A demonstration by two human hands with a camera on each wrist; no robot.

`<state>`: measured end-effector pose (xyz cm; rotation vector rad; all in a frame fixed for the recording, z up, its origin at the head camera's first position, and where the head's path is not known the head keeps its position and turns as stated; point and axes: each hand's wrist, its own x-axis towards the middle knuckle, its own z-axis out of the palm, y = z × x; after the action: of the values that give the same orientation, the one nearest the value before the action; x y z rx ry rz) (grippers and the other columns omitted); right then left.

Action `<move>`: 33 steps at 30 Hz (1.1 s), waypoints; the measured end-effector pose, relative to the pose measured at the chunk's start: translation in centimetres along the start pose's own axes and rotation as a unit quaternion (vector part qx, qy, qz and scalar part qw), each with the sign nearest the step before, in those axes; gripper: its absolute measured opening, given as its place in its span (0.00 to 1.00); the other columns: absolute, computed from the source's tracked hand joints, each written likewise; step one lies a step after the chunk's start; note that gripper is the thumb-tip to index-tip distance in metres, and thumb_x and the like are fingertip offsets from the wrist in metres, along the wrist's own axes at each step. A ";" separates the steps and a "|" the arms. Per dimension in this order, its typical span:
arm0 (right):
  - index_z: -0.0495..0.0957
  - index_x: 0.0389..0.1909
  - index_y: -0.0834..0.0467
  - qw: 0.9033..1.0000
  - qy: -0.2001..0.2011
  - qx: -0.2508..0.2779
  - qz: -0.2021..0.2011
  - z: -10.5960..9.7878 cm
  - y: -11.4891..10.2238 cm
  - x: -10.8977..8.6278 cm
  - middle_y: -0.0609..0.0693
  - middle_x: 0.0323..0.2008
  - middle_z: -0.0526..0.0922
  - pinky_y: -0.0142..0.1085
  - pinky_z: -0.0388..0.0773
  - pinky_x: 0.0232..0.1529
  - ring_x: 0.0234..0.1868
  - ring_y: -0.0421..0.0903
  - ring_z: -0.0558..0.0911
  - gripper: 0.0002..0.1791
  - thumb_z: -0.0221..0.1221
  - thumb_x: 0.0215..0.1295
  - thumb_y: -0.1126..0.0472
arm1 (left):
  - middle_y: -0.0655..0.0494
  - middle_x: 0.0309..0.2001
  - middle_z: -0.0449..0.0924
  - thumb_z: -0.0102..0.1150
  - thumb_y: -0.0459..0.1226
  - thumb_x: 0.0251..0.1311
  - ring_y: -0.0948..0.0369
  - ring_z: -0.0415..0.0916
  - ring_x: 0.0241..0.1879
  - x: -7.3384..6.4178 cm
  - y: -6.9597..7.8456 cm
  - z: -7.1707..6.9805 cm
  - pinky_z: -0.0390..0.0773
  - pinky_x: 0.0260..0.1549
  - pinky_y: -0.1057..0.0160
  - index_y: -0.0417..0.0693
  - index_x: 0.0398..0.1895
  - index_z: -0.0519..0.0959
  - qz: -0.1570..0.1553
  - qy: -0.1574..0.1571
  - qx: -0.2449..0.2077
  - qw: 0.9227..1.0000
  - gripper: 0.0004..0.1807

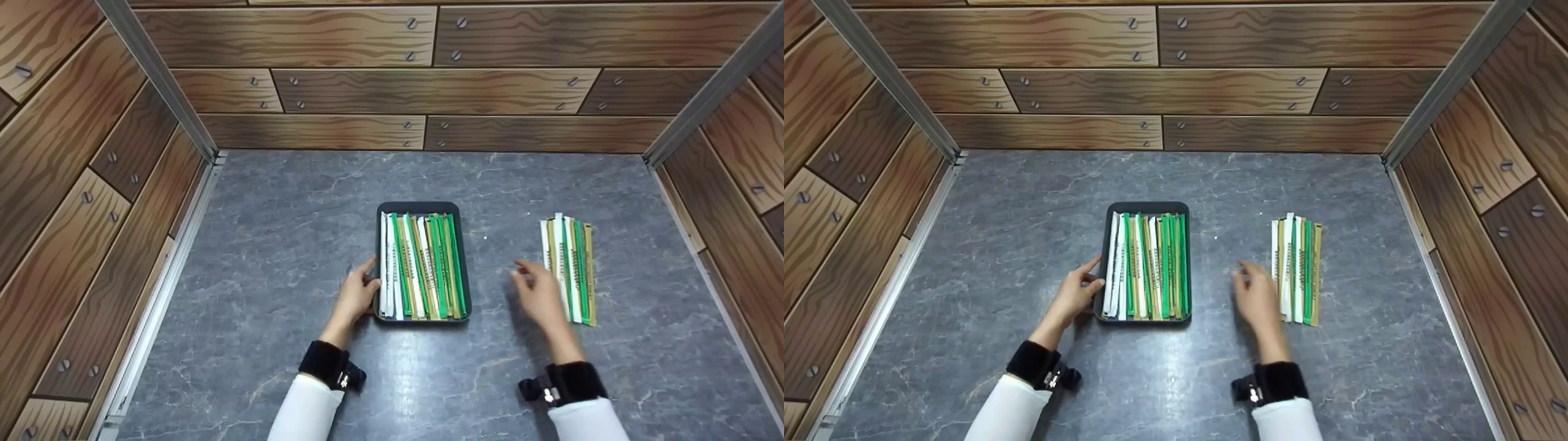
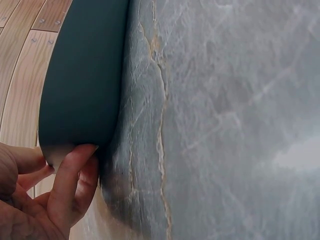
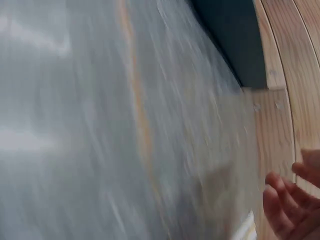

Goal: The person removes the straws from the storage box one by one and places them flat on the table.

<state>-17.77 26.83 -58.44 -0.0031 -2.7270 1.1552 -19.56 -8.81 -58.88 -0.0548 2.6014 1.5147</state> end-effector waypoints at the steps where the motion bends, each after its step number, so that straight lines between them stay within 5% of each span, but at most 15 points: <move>1: 0.74 0.61 0.69 1.000 -0.017 0.009 0.000 0.7 -0.3 0.1 0.67 0.48 0.80 0.51 0.79 0.42 0.40 0.59 0.81 0.20 0.55 0.72 0.65 | 0.49 0.34 0.80 0.58 0.30 0.65 0.57 0.77 0.33 0.0 0.0 0.0 0.79 0.36 0.58 0.44 0.71 0.67 0.000 0.000 -0.001 1.000 0.29; 5: 0.65 0.70 0.65 0.993 -0.098 0.063 0.018 3.2 -1.9 0.3 0.68 0.57 0.75 0.50 0.80 0.40 0.36 0.57 0.82 0.26 0.51 0.75 0.60 | 0.49 0.33 0.80 0.58 0.29 0.66 0.56 0.77 0.33 0.0 0.0 0.0 0.79 0.35 0.58 0.45 0.71 0.68 0.001 0.000 -0.007 1.000 0.29; 9: 0.58 0.74 0.61 0.988 -0.132 0.082 0.021 4.9 -2.8 0.8 0.67 0.67 0.66 0.55 0.68 0.60 0.58 0.63 0.75 0.29 0.48 0.77 0.56 | 0.49 0.33 0.80 0.58 0.30 0.66 0.57 0.77 0.33 0.0 0.0 0.1 0.78 0.36 0.57 0.45 0.71 0.67 0.001 0.000 -0.003 1.000 0.29; 12: 0.54 0.76 0.59 0.987 -0.136 0.077 0.022 5.8 -3.1 1.4 0.64 0.71 0.59 0.55 0.54 0.69 0.70 0.64 0.60 0.30 0.46 0.78 0.55 | 0.49 0.34 0.80 0.58 0.30 0.66 0.57 0.77 0.34 0.0 0.0 0.0 0.78 0.37 0.57 0.45 0.71 0.67 -0.001 0.000 0.002 1.000 0.30; 22: 0.51 0.78 0.54 0.984 -0.134 0.102 0.055 7.2 -3.0 2.9 0.61 0.73 0.56 0.54 0.52 0.70 0.72 0.62 0.57 0.30 0.43 0.79 0.53 | 0.49 0.36 0.81 0.57 0.30 0.66 0.57 0.78 0.34 0.0 0.1 0.2 0.78 0.35 0.58 0.47 0.72 0.67 -0.008 0.000 -0.002 1.000 0.30; 27: 0.53 0.77 0.51 0.985 -0.127 0.104 0.051 7.4 -2.8 3.0 0.59 0.73 0.58 0.53 0.54 0.70 0.71 0.61 0.59 0.29 0.43 0.79 0.53 | 0.48 0.37 0.83 0.60 0.29 0.63 0.54 0.80 0.39 -0.1 0.0 0.4 0.79 0.43 0.55 0.44 0.68 0.70 0.029 0.035 0.031 0.998 0.29; 33: 0.56 0.76 0.51 0.987 -0.115 0.106 0.046 7.6 -2.7 2.8 0.59 0.71 0.61 0.52 0.56 0.69 0.70 0.61 0.62 0.28 0.44 0.79 0.52 | 0.47 0.40 0.82 0.62 0.28 0.60 0.54 0.81 0.39 -0.4 0.7 0.6 0.80 0.39 0.56 0.39 0.62 0.76 0.075 0.086 0.091 0.989 0.24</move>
<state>-21.61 19.77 -61.22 0.0337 -2.8070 1.5569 -19.18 -7.96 -58.55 0.0296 2.9306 1.3634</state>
